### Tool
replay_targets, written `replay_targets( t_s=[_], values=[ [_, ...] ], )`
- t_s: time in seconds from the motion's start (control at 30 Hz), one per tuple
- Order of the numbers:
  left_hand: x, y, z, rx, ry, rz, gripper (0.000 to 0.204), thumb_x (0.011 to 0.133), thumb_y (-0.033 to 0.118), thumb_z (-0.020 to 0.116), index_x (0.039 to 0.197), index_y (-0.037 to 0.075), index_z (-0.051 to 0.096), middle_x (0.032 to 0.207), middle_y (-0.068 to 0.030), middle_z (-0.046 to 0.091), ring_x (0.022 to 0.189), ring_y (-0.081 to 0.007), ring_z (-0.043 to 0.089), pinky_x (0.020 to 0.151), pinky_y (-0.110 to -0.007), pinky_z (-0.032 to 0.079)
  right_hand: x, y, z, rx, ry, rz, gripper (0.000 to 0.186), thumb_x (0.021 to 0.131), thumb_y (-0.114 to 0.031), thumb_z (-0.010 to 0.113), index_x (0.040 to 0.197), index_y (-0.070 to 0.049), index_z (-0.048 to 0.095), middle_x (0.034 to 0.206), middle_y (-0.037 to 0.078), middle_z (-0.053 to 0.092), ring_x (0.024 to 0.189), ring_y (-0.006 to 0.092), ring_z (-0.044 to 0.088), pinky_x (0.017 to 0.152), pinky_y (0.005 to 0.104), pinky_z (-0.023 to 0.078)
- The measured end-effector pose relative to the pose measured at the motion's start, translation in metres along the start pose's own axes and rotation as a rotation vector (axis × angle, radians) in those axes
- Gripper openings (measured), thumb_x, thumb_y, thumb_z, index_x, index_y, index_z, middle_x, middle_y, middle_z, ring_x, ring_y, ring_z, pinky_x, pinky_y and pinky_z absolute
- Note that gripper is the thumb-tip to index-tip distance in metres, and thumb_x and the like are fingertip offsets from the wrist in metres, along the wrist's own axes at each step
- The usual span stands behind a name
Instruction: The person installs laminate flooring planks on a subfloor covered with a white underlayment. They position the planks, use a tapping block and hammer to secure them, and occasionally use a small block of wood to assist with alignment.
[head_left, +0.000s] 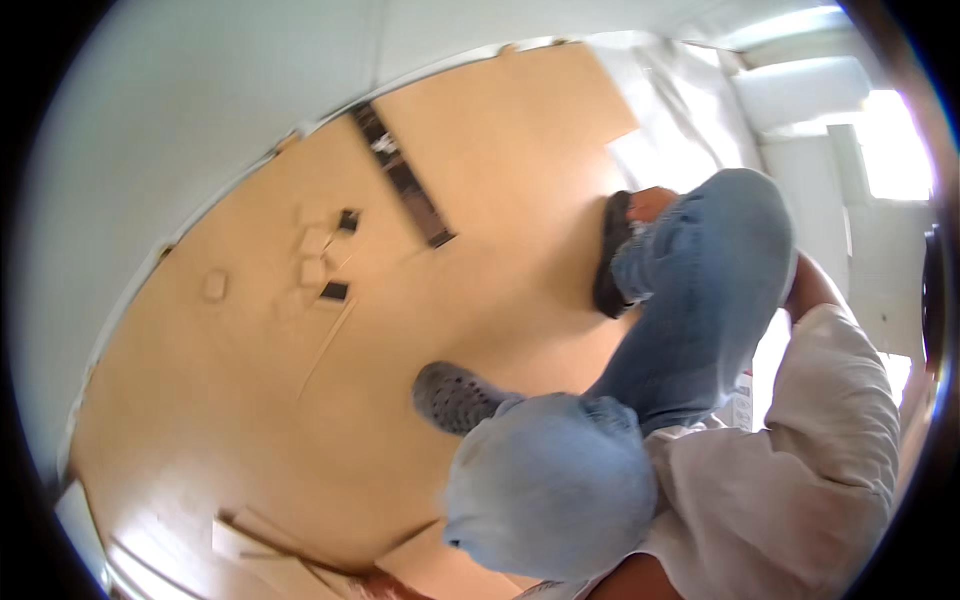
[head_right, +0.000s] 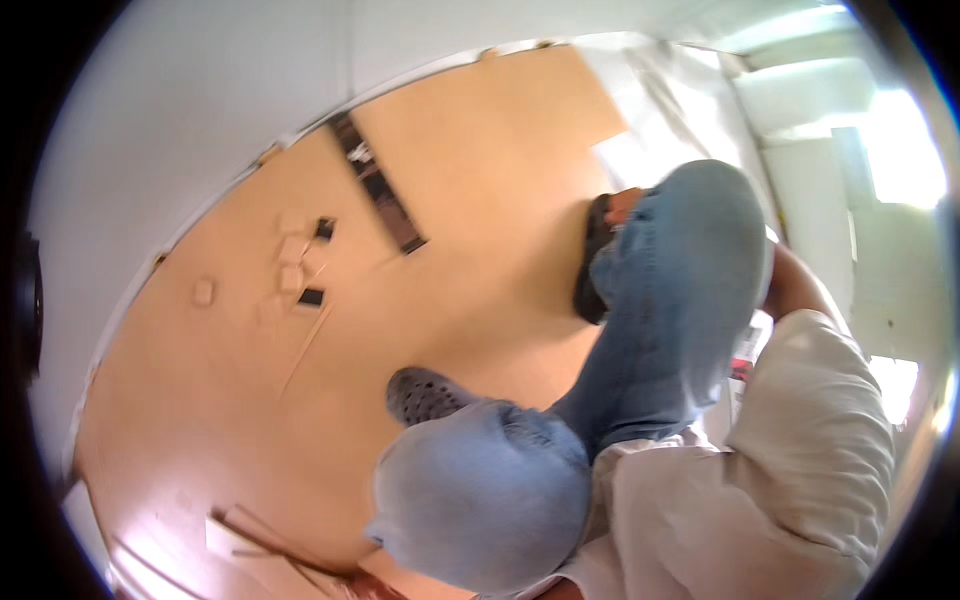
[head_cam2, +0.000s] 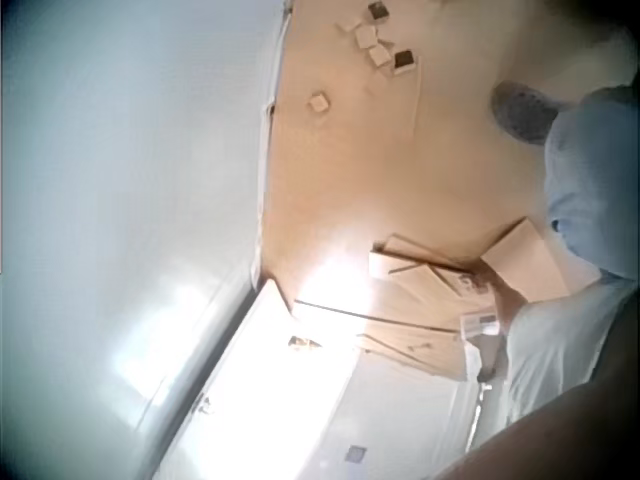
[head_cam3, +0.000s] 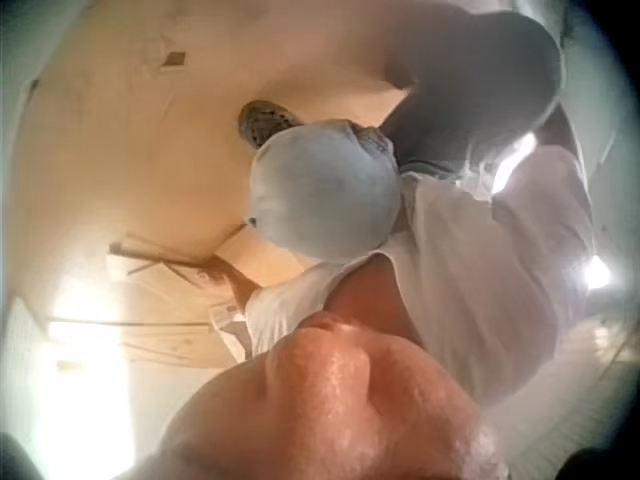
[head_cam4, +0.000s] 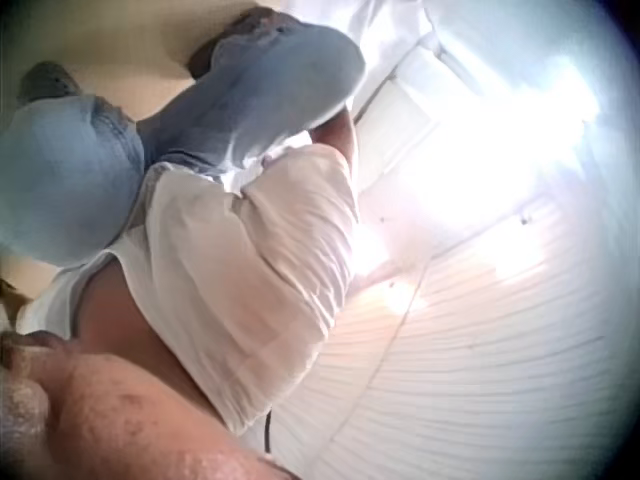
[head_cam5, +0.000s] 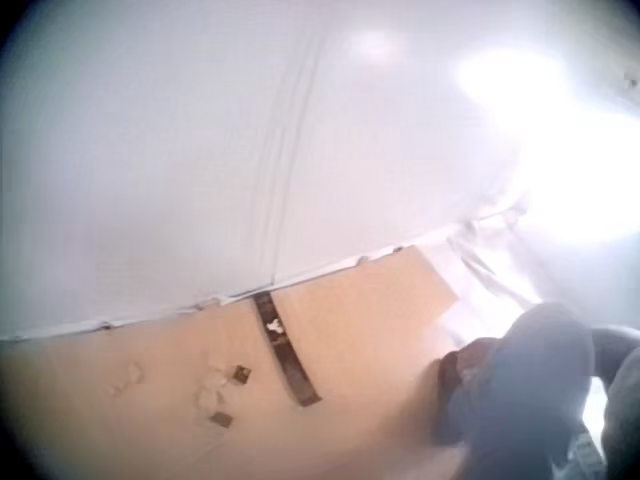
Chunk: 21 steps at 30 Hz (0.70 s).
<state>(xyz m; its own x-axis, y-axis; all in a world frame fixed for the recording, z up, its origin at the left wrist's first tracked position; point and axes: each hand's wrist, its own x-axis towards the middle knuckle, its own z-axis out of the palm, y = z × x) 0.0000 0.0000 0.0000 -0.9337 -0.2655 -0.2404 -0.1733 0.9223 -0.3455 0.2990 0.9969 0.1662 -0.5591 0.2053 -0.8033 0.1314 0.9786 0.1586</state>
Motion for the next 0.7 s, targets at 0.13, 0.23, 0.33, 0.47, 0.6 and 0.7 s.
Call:
replay_targets(
  t_s=[0.13, 0.23, 0.33, 0.47, 0.6, 0.7],
  values=[
    [0.002, -0.027, -0.034, 0.029, 0.068, -0.04, 0.06, 0.083, 0.007, 0.066, 0.141, -0.003, 0.056, 0.15, -0.0207, 0.054, 0.126, -0.0384, 0.057, 0.105, -0.043, 0.049, 0.016, -0.003, -0.024, 0.432, 0.107, 0.267, 0.04, 0.097, -0.04, 0.06, 0.095, -0.001, 0.068, 0.096, 0.023, 0.071, 0.094, 0.0419, 0.067, 0.085, 0.0488, 0.052],
    [-0.025, -0.004, -0.058, 0.081, -0.011, 0.025, 0.065, 0.085, 0.008, 0.059, 0.147, -0.005, 0.048, 0.154, -0.02, 0.05, 0.13, -0.0382, 0.053, 0.109, -0.041, 0.045, 0.033, -0.026, -0.086, 0.548, 0.143, 0.205, 0.031, 0.096, -0.034, 0.063, 0.094, -0.004, 0.069, 0.093, 0.019, 0.072, 0.09, 0.0387, 0.068, 0.081, 0.0482, 0.053],
    [-0.067, 0.041, -0.077, -0.016, -0.062, 0.117, 0.065, 0.088, 0.011, 0.051, 0.15, -0.008, 0.043, 0.155, -0.0257, 0.047, 0.131, -0.0416, 0.051, 0.113, -0.045, 0.043, 0.062, -0.044, -0.117, 0.558, 0.225, 0.19, 0.03, 0.096, -0.033, 0.063, 0.093, -0.004, 0.069, 0.09, 0.018, 0.073, 0.085, 0.038, 0.069, 0.077, 0.0473, 0.053],
    [-0.109, 0.067, -0.056, -0.105, 0.111, 0.255, 0.062, 0.09, 0.012, 0.051, 0.149, -0.005, 0.046, 0.154, -0.0251, 0.048, 0.13, -0.0431, 0.052, 0.112, -0.047, 0.044, 0.081, -0.073, -0.134, 0.641, 0.199, 0.07, 0.029, 0.096, -0.032, 0.063, 0.093, -0.004, 0.069, 0.09, 0.018, 0.073, 0.085, 0.0376, 0.069, 0.076, 0.0463, 0.054],
    [-0.129, 0.072, -0.041, -0.298, 0.048, 0.364, 0.054, 0.098, 0.02, 0.056, 0.147, -0.002, 0.05, 0.152, -0.0248, 0.05, 0.134, -0.0441, 0.05, 0.11, -0.05, 0.045, 0.091, -0.078, -0.14, 0.508, 0.082, -0.089, 0.03, 0.096, -0.033, 0.063, 0.093, -0.004, 0.07, 0.09, 0.017, 0.073, 0.086, 0.0375, 0.07, 0.077, 0.0464, 0.054],
    [-0.105, 0.069, -0.048, -0.418, 0.04, 0.311, 0.057, 0.1, 0.025, 0.061, 0.15, 0.001, 0.047, 0.153, -0.0248, 0.048, 0.138, -0.0441, 0.047, 0.111, -0.051, 0.044, 0.102, -0.08, -0.181, 0.384, -0.041, -0.227, 0.032, 0.095, -0.036, 0.063, 0.091, -0.005, 0.069, 0.087, 0.018, 0.072, 0.085, 0.0381, 0.069, 0.076, 0.0484, 0.054]
  ],
)
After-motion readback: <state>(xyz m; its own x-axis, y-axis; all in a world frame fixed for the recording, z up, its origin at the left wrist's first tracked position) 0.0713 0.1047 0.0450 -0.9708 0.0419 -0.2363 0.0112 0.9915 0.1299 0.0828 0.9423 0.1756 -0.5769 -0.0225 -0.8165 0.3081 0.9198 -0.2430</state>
